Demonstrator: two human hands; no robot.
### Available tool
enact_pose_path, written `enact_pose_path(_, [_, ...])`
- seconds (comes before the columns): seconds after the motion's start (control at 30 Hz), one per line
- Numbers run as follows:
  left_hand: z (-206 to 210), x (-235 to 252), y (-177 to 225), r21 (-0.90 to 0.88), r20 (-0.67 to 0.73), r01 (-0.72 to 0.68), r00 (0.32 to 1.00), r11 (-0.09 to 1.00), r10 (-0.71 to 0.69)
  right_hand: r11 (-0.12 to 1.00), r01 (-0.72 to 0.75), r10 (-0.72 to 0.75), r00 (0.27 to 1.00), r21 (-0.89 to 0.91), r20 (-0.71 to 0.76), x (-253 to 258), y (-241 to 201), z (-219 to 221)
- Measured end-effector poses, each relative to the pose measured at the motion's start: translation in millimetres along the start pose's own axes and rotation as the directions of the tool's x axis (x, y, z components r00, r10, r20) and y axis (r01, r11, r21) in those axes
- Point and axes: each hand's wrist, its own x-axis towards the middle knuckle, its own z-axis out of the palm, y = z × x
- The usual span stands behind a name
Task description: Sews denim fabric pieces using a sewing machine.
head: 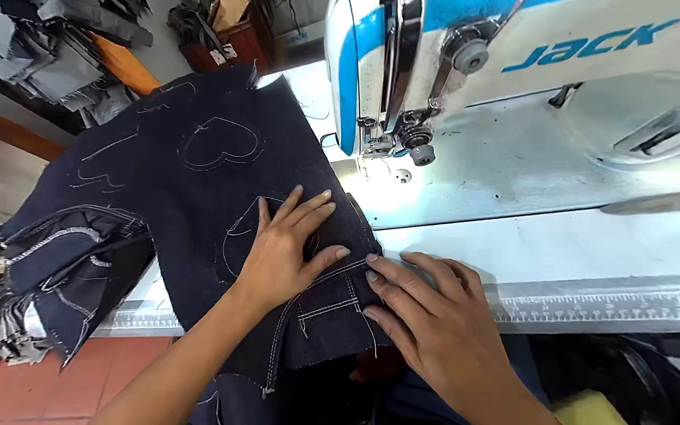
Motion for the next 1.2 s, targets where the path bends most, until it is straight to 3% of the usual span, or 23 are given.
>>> enact_pose_path(0.07, [9, 13, 3, 0.01, 0.006, 0.03, 1.0, 0.999, -0.03, 1.0, 0.018, -0.017, 0.998, -0.018, 0.053, 4, 7, -8])
enact_pose_path(0.23, [6, 46, -2, -0.017, 0.169, -0.069, 0.983, 0.997, 0.071, 0.999, 0.032, -0.039, 0.986, 0.044, 0.163, 14, 29, -18])
enact_pose_path(0.4, [3, 74, -26, -0.047, 0.267, -0.157, 0.95, 0.986, 0.164, 0.998, -0.045, 0.041, 0.99, 0.031, 0.131, 26, 18, -5])
enact_pose_path(0.53, [-3, 63, -24, 0.045, 0.275, -0.215, 0.941, 0.975, 0.195, 1.0, -0.031, 0.03, 0.989, 0.005, 0.146, 24, 7, -7])
enact_pose_path(0.63, [-5, 49, -9, 0.103, 0.263, -0.187, 0.952, 0.977, 0.154, 1.0, -0.007, 0.006, 0.985, 0.007, 0.173, 16, 8, -17])
enact_pose_path(0.83, [3, 57, -3, 0.001, 0.272, -0.049, 0.961, 0.999, 0.047, 1.0, -0.02, 0.016, 0.982, 0.016, 0.189, 15, 18, -19])
enact_pose_path(1.0, [5, 76, -17, -0.046, 0.31, -0.083, 0.946, 0.995, 0.093, 0.999, -0.032, 0.032, 0.981, -0.005, 0.189, 23, 15, -14])
enact_pose_path(1.1, [-1, 70, -12, 0.097, 0.229, -0.156, 0.965, 0.983, 0.131, 0.999, -0.035, 0.034, 0.981, 0.001, 0.19, 24, 13, -12])
enact_pose_path(1.17, [-15, 45, 3, 0.189, 0.047, -0.269, 0.963, 0.944, 0.265, 0.999, -0.032, 0.024, 0.978, 0.032, 0.207, 26, 18, -14])
enact_pose_path(1.2, [-22, 27, 7, 0.123, -0.033, -0.347, 0.935, 0.93, 0.353, 0.999, -0.027, 0.018, 0.978, 0.04, 0.21, 28, 21, -15])
